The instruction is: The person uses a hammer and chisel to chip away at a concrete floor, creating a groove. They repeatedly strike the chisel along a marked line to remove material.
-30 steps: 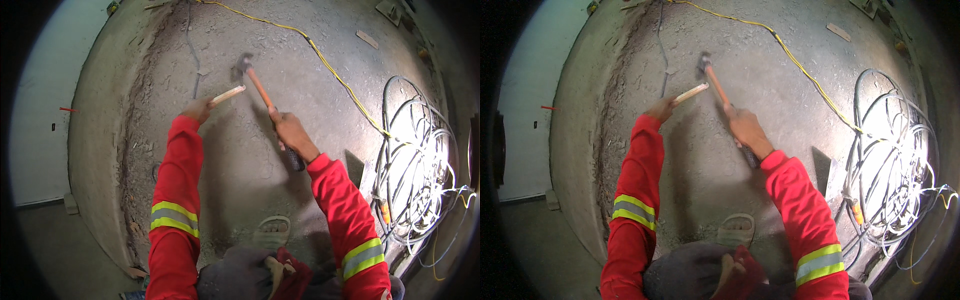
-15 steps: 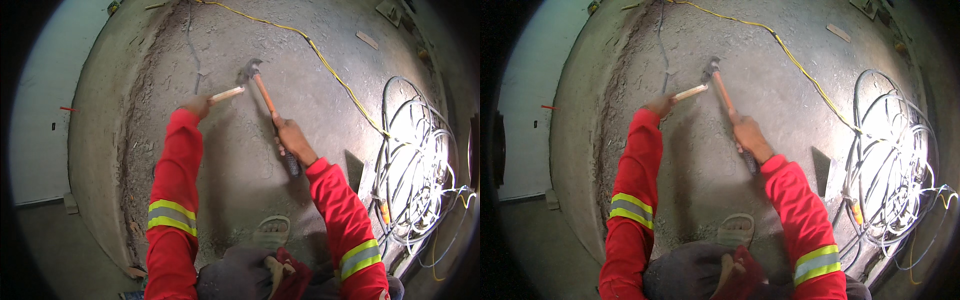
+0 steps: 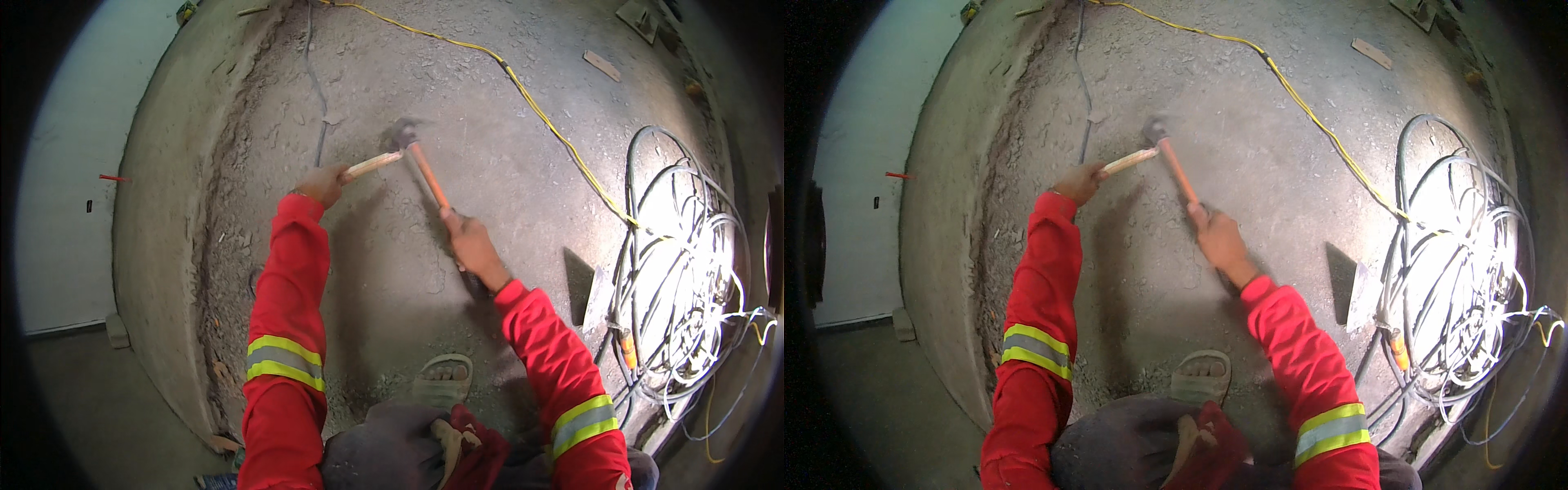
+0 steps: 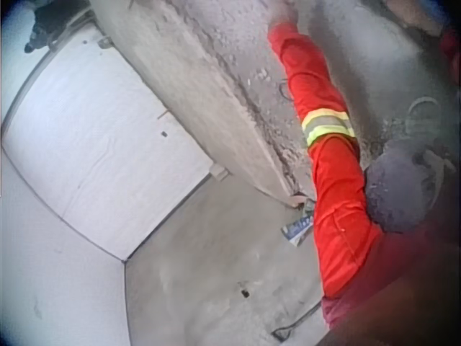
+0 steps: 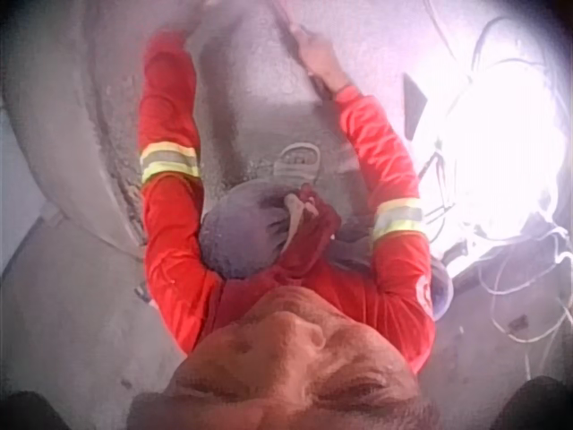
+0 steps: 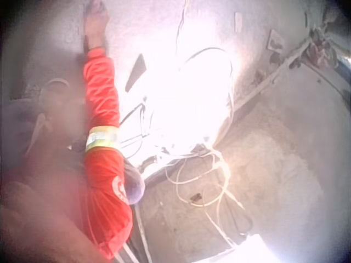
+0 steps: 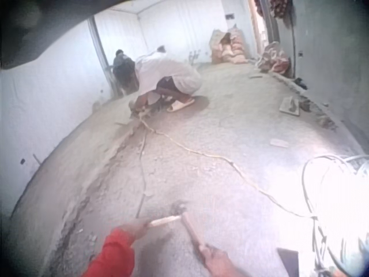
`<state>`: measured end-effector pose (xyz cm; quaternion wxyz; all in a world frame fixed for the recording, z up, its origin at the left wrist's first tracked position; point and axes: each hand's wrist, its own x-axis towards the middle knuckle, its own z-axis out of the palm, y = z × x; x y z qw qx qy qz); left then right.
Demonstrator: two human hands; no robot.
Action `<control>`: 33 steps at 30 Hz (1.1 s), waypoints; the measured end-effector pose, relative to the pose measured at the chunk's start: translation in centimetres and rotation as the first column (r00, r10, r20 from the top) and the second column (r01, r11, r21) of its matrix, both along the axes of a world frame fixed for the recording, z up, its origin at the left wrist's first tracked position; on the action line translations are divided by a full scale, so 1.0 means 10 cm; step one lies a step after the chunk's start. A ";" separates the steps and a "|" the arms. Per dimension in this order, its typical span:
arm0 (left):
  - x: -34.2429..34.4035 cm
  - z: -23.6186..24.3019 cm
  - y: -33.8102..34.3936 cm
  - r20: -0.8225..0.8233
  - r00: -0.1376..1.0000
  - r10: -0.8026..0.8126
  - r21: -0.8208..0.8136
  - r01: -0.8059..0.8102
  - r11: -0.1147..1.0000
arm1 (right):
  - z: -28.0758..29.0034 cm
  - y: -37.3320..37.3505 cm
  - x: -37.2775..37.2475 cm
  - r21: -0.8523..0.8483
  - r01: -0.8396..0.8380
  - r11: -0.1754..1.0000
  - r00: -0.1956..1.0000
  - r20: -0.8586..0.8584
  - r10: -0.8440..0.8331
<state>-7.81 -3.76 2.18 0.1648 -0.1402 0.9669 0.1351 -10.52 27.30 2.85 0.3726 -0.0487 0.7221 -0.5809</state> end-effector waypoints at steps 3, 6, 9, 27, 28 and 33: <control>0.01 -0.02 -0.03 0.033 0.999 -0.021 -0.022 0.022 1.000 | 0.16 0.11 -0.11 0.041 -0.067 0.997 0.986 0.153 0.060; -0.02 -0.04 -0.02 0.090 0.996 0.010 -0.055 -0.005 0.998 | 0.38 0.20 -0.13 -0.102 0.007 0.995 0.997 -0.080 -0.016; -0.05 -0.04 0.00 0.070 0.997 0.026 -0.118 -0.018 0.993 | 0.39 0.13 -0.03 -0.317 0.095 0.944 0.950 -0.255 -0.181; -0.04 0.09 0.04 0.121 0.988 0.091 -0.155 -0.072 0.985 | 0.12 -0.03 0.21 -0.250 0.149 0.957 0.955 -0.215 -0.205; -0.02 0.11 0.04 0.118 0.989 0.093 -0.149 -0.075 0.986 | 0.05 -0.04 0.20 -0.054 0.083 0.995 0.971 -0.220 -0.093; 0.03 0.13 -0.02 0.133 0.989 0.067 -0.108 -0.053 0.993 | 0.16 0.15 -0.04 0.052 -0.102 0.993 0.990 0.105 0.096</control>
